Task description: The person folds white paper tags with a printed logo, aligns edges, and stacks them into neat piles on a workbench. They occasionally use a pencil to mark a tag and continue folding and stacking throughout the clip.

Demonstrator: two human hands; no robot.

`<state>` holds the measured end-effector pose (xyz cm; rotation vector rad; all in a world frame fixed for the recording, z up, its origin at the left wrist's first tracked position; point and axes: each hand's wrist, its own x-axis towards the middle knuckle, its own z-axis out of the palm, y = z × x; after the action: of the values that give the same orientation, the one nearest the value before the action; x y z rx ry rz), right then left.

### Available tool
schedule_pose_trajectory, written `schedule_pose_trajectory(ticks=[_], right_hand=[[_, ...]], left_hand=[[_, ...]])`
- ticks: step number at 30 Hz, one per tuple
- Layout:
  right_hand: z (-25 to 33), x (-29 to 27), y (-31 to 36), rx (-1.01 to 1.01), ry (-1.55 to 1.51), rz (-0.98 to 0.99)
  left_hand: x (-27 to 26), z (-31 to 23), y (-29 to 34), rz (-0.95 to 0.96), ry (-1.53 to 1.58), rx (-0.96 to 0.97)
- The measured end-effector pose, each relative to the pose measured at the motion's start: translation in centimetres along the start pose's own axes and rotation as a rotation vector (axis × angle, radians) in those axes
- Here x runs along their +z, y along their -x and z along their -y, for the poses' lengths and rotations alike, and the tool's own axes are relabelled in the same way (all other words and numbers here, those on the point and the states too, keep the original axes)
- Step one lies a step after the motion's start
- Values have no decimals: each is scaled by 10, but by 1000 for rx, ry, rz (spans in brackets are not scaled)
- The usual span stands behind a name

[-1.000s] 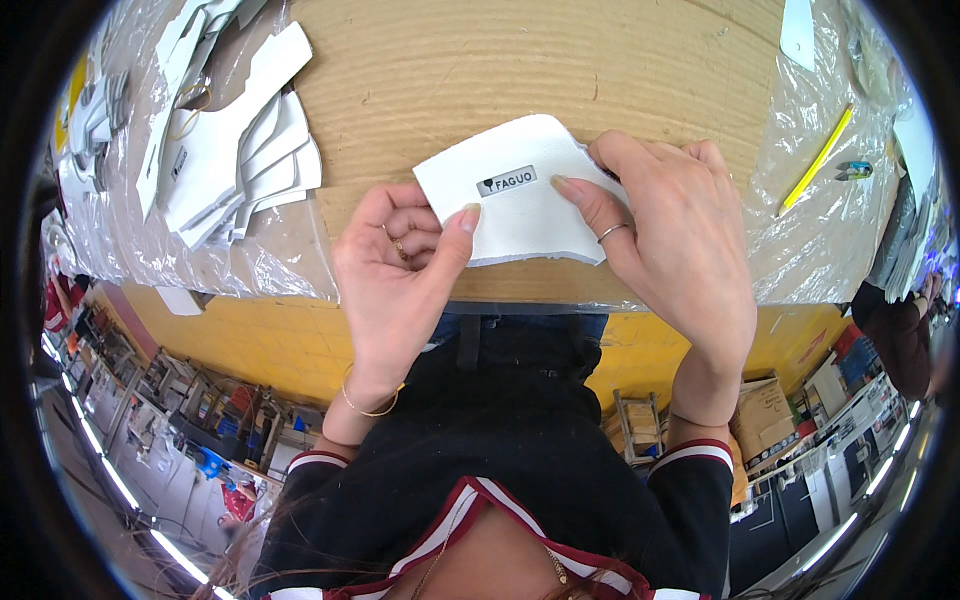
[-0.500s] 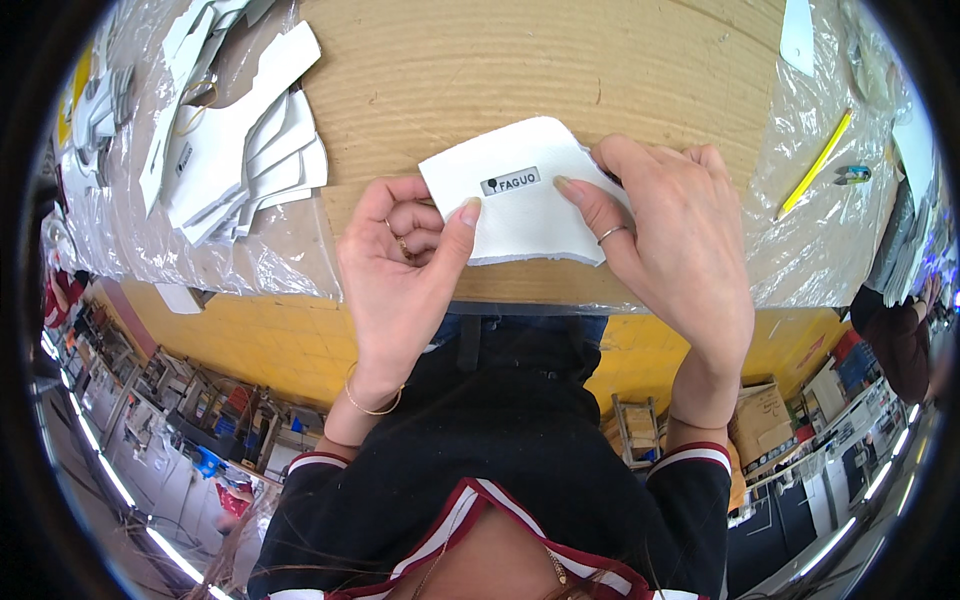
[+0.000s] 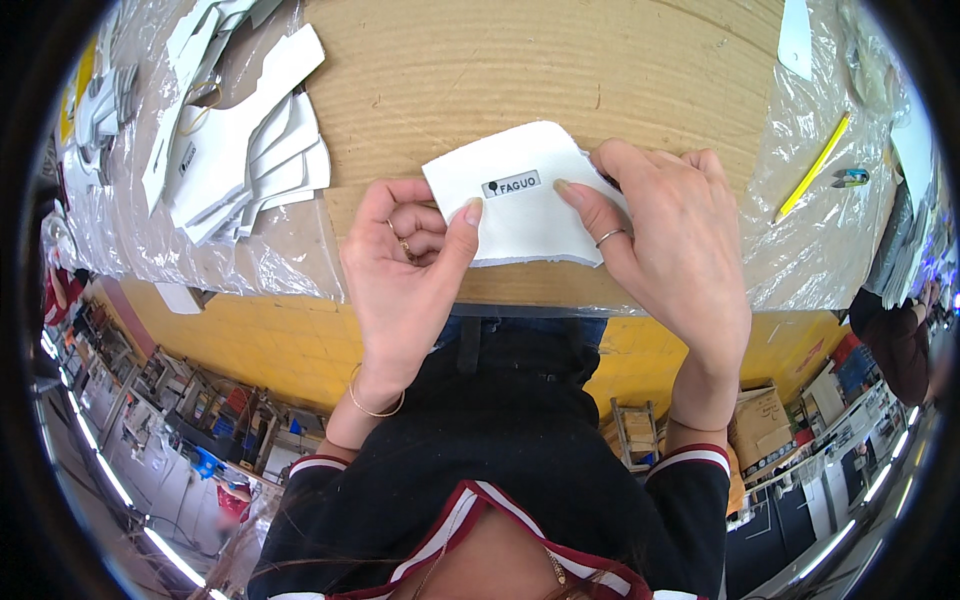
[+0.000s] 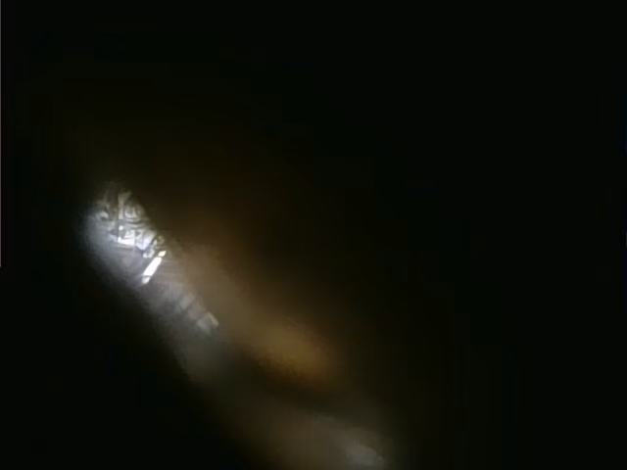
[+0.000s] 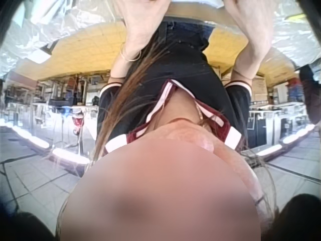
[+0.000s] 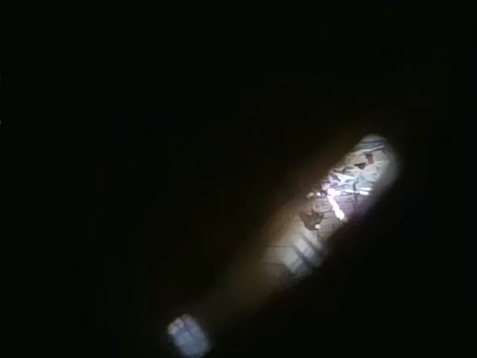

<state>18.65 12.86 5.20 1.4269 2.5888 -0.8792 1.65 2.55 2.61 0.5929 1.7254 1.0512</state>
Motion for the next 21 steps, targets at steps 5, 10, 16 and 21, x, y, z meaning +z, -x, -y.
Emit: schedule_pose_trajectory(ticks=[5,10,16,21], right_hand=[[0,0,0,-11,-10,-9],[0,-1,-1,-10,-1,0],[0,-1,-1,-17,3,-5],[0,-1,-1,-10,3,3]], left_hand=[[0,-1,-1,3,-19,0],[0,-2,0,11,-17,14],[-1,-1,-1,20,-31,22],[-1,-1,-1,19,-40,16]])
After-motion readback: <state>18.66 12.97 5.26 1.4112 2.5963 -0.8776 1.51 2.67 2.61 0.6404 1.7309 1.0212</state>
